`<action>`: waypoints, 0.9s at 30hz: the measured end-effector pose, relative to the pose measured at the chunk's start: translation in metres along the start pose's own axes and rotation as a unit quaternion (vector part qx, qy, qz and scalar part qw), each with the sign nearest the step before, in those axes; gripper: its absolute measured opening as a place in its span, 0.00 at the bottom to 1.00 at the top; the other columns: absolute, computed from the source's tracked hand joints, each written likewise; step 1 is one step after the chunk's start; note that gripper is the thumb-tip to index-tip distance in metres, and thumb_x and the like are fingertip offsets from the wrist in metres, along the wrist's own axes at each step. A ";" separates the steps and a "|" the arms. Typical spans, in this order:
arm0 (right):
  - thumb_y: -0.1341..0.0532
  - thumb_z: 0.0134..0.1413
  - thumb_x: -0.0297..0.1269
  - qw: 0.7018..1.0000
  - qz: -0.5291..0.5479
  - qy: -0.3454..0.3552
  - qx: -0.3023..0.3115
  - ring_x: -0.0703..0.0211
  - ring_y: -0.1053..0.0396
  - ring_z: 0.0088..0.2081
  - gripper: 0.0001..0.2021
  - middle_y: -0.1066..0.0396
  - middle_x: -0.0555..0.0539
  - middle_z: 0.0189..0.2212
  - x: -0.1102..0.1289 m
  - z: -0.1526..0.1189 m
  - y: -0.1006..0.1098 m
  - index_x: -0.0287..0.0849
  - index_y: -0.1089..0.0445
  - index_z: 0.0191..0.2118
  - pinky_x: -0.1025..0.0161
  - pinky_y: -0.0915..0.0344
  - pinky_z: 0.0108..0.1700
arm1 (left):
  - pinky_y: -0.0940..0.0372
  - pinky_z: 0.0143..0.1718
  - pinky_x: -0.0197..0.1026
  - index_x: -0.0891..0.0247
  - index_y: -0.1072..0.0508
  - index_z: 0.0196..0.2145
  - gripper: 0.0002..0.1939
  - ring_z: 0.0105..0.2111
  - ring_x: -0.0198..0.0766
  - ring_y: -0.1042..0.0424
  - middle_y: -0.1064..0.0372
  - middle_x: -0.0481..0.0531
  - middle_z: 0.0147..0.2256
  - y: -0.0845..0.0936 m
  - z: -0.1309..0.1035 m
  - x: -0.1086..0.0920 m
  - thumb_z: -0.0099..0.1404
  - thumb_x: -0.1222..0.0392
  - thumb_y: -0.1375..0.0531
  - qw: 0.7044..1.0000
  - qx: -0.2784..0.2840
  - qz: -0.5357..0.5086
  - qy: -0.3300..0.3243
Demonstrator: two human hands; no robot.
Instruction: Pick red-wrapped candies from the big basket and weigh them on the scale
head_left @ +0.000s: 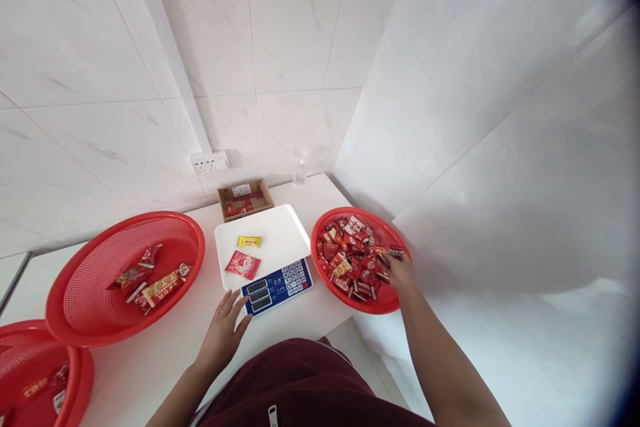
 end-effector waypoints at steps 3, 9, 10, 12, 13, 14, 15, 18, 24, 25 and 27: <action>0.29 0.28 0.33 0.998 0.038 -0.045 0.023 0.64 0.29 0.28 0.18 0.30 0.56 0.26 0.018 -0.017 -0.020 0.46 0.37 0.28 0.66 0.26 0.31 | 0.42 0.58 0.59 0.57 0.29 0.49 0.20 0.59 0.52 0.41 0.35 0.58 0.56 0.005 0.007 -0.015 0.63 0.47 0.46 0.995 0.015 -0.089 0.042; 0.27 0.28 0.38 0.947 0.024 -0.139 0.288 0.65 0.30 0.29 0.19 0.29 0.56 0.26 0.025 -0.114 -0.111 0.45 0.35 0.28 0.69 0.31 0.30 | 0.42 0.57 0.55 0.56 0.35 0.55 0.29 0.58 0.50 0.39 0.38 0.60 0.58 0.018 0.032 -0.084 0.58 0.43 0.40 0.863 0.122 -0.454 0.183; 0.27 0.29 0.39 0.927 0.009 -0.155 0.341 0.65 0.30 0.29 0.19 0.30 0.56 0.25 0.019 -0.137 -0.128 0.45 0.36 0.29 0.69 0.31 0.30 | 0.41 0.55 0.55 0.54 0.38 0.57 0.31 0.58 0.50 0.40 0.41 0.60 0.59 0.017 0.036 -0.094 0.58 0.43 0.40 0.811 0.134 -0.529 0.211; 0.27 0.29 0.40 0.890 -0.014 -0.174 0.422 0.63 0.29 0.29 0.20 0.29 0.55 0.25 0.005 -0.180 -0.157 0.44 0.36 0.28 0.67 0.32 0.30 | 0.38 0.51 0.56 0.50 0.41 0.58 0.31 0.56 0.49 0.37 0.41 0.59 0.59 0.012 0.043 -0.107 0.59 0.41 0.41 0.709 0.159 -0.640 0.252; 0.27 0.28 0.41 0.876 -0.021 -0.174 0.450 0.61 0.29 0.30 0.20 0.29 0.54 0.24 -0.002 -0.198 -0.169 0.43 0.36 0.27 0.66 0.32 0.31 | 0.37 0.49 0.55 0.51 0.41 0.57 0.31 0.52 0.47 0.33 0.36 0.58 0.54 0.009 0.045 -0.109 0.59 0.41 0.41 0.675 0.154 -0.668 0.271; 0.27 0.28 0.41 0.866 -0.026 -0.174 0.467 0.60 0.28 0.31 0.20 0.29 0.53 0.25 -0.009 -0.214 -0.179 0.43 0.36 0.27 0.65 0.32 0.31 | 0.36 0.48 0.52 0.53 0.39 0.56 0.30 0.47 0.44 0.29 0.31 0.57 0.48 0.006 0.045 -0.107 0.59 0.41 0.41 0.652 0.141 -0.683 0.296; 0.27 0.28 0.42 0.862 -0.031 -0.174 0.476 0.58 0.28 0.32 0.20 0.28 0.52 0.25 -0.016 -0.225 -0.187 0.43 0.36 0.27 0.64 0.32 0.32 | 0.35 0.47 0.49 0.56 0.37 0.53 0.28 0.42 0.41 0.27 0.29 0.55 0.42 0.004 0.045 -0.103 0.59 0.41 0.41 0.637 0.124 -0.690 0.320; 0.27 0.28 0.44 0.861 -0.051 -0.185 0.470 0.54 0.27 0.33 0.21 0.26 0.50 0.28 -0.030 -0.238 -0.204 0.44 0.35 0.30 0.61 0.31 0.33 | 0.33 0.41 0.43 0.63 0.33 0.44 0.22 0.31 0.35 0.27 0.29 0.51 0.31 0.001 0.042 -0.085 0.60 0.44 0.41 0.613 0.063 -0.694 0.372; 0.29 0.32 0.39 0.890 -0.086 -0.173 0.414 0.58 0.26 0.32 0.17 0.26 0.50 0.32 -0.040 -0.209 -0.232 0.45 0.35 0.30 0.62 0.28 0.31 | 0.31 0.37 0.40 0.63 0.35 0.43 0.14 0.31 0.35 0.27 0.29 0.52 0.35 0.021 0.047 -0.051 0.62 0.52 0.41 0.643 -0.037 -0.653 0.399; 0.29 0.32 0.37 0.893 -0.097 -0.164 0.408 0.59 0.27 0.31 0.16 0.27 0.50 0.31 -0.041 -0.202 -0.236 0.45 0.35 0.30 0.63 0.27 0.32 | 0.32 0.36 0.39 0.62 0.35 0.43 0.14 0.32 0.35 0.26 0.29 0.52 0.36 0.026 0.051 -0.045 0.63 0.53 0.42 0.668 -0.048 -0.625 0.400; 0.30 0.32 0.35 0.895 -0.127 -0.146 0.402 0.60 0.27 0.30 0.15 0.28 0.50 0.30 -0.041 -0.190 -0.243 0.44 0.35 0.29 0.63 0.26 0.31 | 0.32 0.35 0.37 0.63 0.35 0.42 0.12 0.33 0.34 0.27 0.28 0.53 0.38 0.034 0.062 -0.034 0.64 0.54 0.43 0.717 -0.060 -0.568 0.400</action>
Point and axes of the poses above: each hand's wrist, its own z-axis towards the middle knuckle, its own y-axis out of the back of the hand, x = y × z, the point moved 2 cm from there along z, towards the middle knuckle
